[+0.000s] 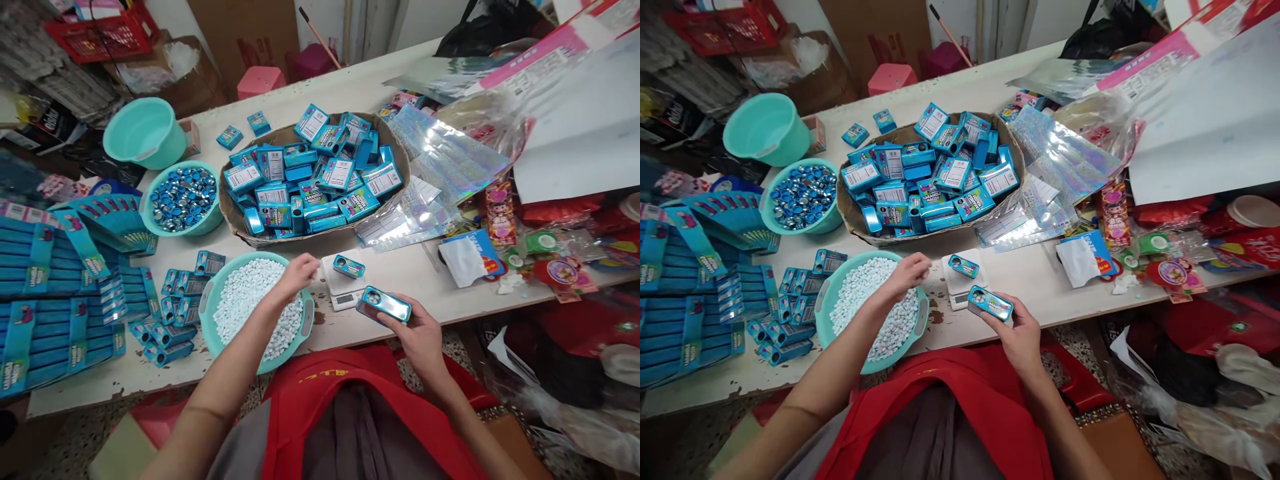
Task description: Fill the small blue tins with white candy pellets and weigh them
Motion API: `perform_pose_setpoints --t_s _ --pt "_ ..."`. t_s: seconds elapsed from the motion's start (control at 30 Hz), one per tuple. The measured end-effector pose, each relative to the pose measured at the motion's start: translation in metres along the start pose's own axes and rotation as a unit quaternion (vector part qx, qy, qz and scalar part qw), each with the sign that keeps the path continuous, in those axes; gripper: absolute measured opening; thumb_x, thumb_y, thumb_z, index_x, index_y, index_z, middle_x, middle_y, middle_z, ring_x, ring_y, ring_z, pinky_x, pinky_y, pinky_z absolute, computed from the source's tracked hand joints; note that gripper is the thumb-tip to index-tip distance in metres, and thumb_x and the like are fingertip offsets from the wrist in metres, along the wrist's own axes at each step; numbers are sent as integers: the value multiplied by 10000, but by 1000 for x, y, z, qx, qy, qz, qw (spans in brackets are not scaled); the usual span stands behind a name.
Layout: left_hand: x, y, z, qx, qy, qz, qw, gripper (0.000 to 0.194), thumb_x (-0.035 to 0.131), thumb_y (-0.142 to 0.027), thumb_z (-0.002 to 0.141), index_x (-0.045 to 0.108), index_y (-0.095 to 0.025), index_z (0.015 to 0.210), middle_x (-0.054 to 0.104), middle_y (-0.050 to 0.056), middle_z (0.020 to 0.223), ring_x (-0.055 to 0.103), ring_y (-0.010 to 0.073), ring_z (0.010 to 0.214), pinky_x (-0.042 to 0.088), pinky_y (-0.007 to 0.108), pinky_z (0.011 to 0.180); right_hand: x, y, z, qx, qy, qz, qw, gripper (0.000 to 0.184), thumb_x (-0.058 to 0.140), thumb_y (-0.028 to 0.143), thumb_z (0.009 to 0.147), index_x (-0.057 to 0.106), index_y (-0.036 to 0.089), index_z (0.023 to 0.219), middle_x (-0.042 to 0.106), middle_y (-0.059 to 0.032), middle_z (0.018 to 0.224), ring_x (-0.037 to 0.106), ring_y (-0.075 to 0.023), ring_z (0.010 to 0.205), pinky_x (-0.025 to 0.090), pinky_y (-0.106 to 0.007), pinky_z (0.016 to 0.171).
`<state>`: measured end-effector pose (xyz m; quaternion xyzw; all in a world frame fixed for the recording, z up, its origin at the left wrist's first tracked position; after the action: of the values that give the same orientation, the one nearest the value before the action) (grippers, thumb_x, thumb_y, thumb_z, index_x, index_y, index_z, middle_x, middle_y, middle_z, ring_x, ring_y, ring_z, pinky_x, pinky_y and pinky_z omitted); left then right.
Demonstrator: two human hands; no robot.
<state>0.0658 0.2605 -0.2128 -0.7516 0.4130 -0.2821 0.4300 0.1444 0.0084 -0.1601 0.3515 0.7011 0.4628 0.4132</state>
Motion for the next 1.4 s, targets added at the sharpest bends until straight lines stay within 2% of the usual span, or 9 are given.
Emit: perform_pose_setpoints --t_s 0.17,0.33,0.43,0.53,0.67,0.77,0.97,1.1,1.4 --pt "61 -27 33 76 9 427 901 129 546 -330 824 583 -207 823 621 48 714 575 216 723 334 276 622 -21 -10 9 12 -28 13 999 445 813 393 590 663 206 965 711 -47 916 660 -215 819 549 -378 791" --pt "63 -21 40 50 -8 498 866 270 627 -405 780 552 -228 970 634 54 746 590 243 731 320 278 607 -38 -21 17 24 -53 17 998 465 819 380 584 664 205 987 709 -52 957 655 -220 858 532 -401 842" --pt "52 -21 42 59 -31 352 934 145 605 -336 799 554 -203 778 553 -4 602 513 147 585 294 236 551 -46 -21 21 24 -70 26 997 475 825 373 573 666 202 986 709 -54 963 655 -218 867 524 -410 861" --pt "35 -7 42 -2 -18 45 999 281 628 -400 781 508 -173 668 402 -65 468 318 59 397 200 187 427 -52 -17 25 20 -88 20 996 473 824 377 574 669 195 983 710 -56 936 661 -222 848 531 -420 851" --pt "11 10 29 -86 -3 -281 956 357 706 -459 710 528 -150 708 382 -74 473 303 29 358 118 138 346 -62 -12 27 4 -117 11 993 481 825 379 569 673 191 985 709 -53 924 664 -227 854 537 -424 842" --pt "-11 15 16 -94 -33 -314 944 307 748 -352 673 599 -110 788 501 -16 587 430 36 439 190 114 353 -64 -15 28 -3 -128 12 992 489 829 373 563 673 188 989 706 -52 919 661 -219 845 538 -418 835" --pt "-3 14 11 -60 -20 -113 992 261 693 -369 679 605 -136 760 400 -69 473 245 28 363 114 166 375 -56 -20 25 0 -110 13 994 493 822 365 580 668 185 1012 704 -59 933 659 -218 847 536 -424 838" --pt "21 -7 17 49 7 118 992 218 608 -391 762 590 -176 728 426 -55 503 350 75 457 220 198 467 -54 -22 22 3 -110 18 994 488 826 356 576 671 189 1007 706 -54 929 661 -218 851 538 -417 833" --pt "62 1 31 101 66 559 821 233 504 -321 886 592 -256 1092 667 84 835 611 236 830 336 282 665 -48 -31 25 14 -102 12 995 513 826 365 570 654 180 1017 700 -58 932 655 -217 843 533 -417 819"
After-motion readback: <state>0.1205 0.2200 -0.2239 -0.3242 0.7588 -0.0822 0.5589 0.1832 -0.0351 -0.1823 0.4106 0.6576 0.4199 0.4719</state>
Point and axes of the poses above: each hand's wrist, its own z-axis towards the middle knuckle, its own x-axis out of the palm, y = z × x, the point moved 9 cm from there along z, towards the middle knuckle
